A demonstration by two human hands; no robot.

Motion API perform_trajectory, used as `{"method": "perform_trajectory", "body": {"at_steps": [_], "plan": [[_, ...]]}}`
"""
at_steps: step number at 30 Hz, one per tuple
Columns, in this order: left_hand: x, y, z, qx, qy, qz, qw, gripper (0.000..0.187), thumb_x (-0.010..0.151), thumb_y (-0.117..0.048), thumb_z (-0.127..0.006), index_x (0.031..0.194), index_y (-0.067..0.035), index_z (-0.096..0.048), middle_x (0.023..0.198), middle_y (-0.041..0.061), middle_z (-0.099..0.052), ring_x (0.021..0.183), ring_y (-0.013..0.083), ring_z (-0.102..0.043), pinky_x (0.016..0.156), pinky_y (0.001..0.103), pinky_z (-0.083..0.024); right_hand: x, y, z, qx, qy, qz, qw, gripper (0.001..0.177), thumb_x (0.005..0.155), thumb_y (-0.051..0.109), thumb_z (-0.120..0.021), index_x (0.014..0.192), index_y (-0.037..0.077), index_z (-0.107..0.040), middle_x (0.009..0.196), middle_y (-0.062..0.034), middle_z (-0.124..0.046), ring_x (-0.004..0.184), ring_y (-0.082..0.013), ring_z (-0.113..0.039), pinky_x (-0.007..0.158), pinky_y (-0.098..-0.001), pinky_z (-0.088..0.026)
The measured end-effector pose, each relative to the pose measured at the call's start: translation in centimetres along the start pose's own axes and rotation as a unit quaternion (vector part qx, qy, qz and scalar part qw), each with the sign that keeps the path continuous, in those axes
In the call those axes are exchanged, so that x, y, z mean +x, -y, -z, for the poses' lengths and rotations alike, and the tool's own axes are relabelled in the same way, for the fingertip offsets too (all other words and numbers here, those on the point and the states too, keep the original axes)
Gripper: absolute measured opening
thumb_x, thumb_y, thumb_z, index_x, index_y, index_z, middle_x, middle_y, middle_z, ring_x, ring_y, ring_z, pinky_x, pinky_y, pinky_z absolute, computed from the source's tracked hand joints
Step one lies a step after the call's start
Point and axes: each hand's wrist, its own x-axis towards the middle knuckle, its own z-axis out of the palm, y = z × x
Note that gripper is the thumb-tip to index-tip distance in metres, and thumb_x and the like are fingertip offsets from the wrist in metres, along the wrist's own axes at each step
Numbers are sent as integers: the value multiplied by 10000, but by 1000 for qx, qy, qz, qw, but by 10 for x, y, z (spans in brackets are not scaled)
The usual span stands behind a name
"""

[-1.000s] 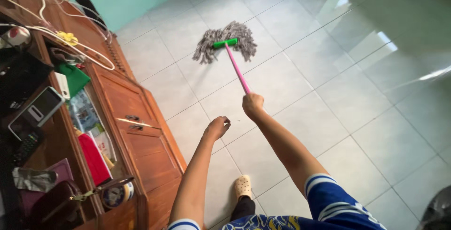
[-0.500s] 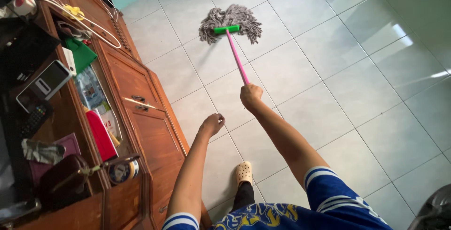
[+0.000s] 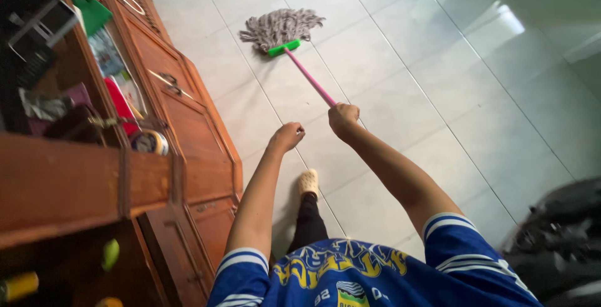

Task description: The person mops a tiled floor using a mop, moving it across different sections of the room.

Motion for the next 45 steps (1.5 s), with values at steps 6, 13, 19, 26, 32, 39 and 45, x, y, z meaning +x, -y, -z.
{"method": "perform_trajectory", "body": {"at_steps": [6, 13, 19, 26, 32, 39, 45], "plan": [[-82, -88, -40, -3, 25, 0, 1000, 249, 916, -269, -690, 1058, -69, -732, 1136, 150, -719, 1067, 327, -679, 914, 434, -544, -151, -16, -22, -22, 36, 26, 999, 316, 829, 127, -780, 1139, 86, -733, 979, -12, -721, 774, -170, -727, 463, -353, -445], [-125, -132, -61, -13, 45, -10, 999, 277, 918, -275, -690, 1113, -82, -726, 1175, 141, -726, 1082, 318, -685, 941, 425, -542, -254, -28, -8, 14, 62, 50, 997, 219, 839, 106, -748, 1058, 107, -764, 929, -22, -758, 809, -187, -745, 488, -351, -488], [-132, -111, -59, -29, 29, 1, 999, 280, 911, -270, -693, 1109, -75, -729, 1160, 150, -730, 1067, 326, -692, 931, 432, -548, -260, -16, 11, 41, 45, 44, 997, 181, 859, 112, -709, 1031, 107, -766, 937, -33, -757, 816, -213, -743, 479, -386, -482], [-102, -53, -41, -32, 45, 44, 998, 273, 911, -267, -690, 1102, -74, -723, 1155, 155, -723, 1066, 329, -683, 926, 436, -539, -176, 22, 23, 19, 38, 50, 998, 221, 844, 91, -726, 1062, 111, -756, 932, -5, -771, 778, -176, -735, 460, -350, -460], [-56, 12, 17, -43, 33, 89, 995, 241, 914, -266, -676, 1063, -84, -731, 1143, 125, -736, 1056, 314, -695, 910, 424, -552, -38, 63, 36, -19, 9, 38, 999, 287, 864, 135, -718, 1141, 57, -730, 921, -6, -754, 703, -144, -742, 439, -332, -438], [8, 87, 109, -24, 14, 95, 995, 247, 932, -260, -672, 1077, -65, -717, 1123, 148, -734, 1039, 330, -691, 911, 430, -551, 161, 95, 75, 73, -34, -2, 997, 240, 975, 193, -592, 1142, 92, -732, 1000, -48, -748, 850, -221, -756, 528, -408, -561], [37, 132, 153, -25, -26, 89, 995, 244, 915, -247, -676, 1064, -56, -713, 1150, 143, -709, 1061, 330, -670, 900, 434, -538, 217, 83, 84, 289, 15, -56, 956, 434, 1005, 153, -489, 1427, 242, -532, 1145, -149, -712, 1073, -311, -701, 855, -446, -569]]}}
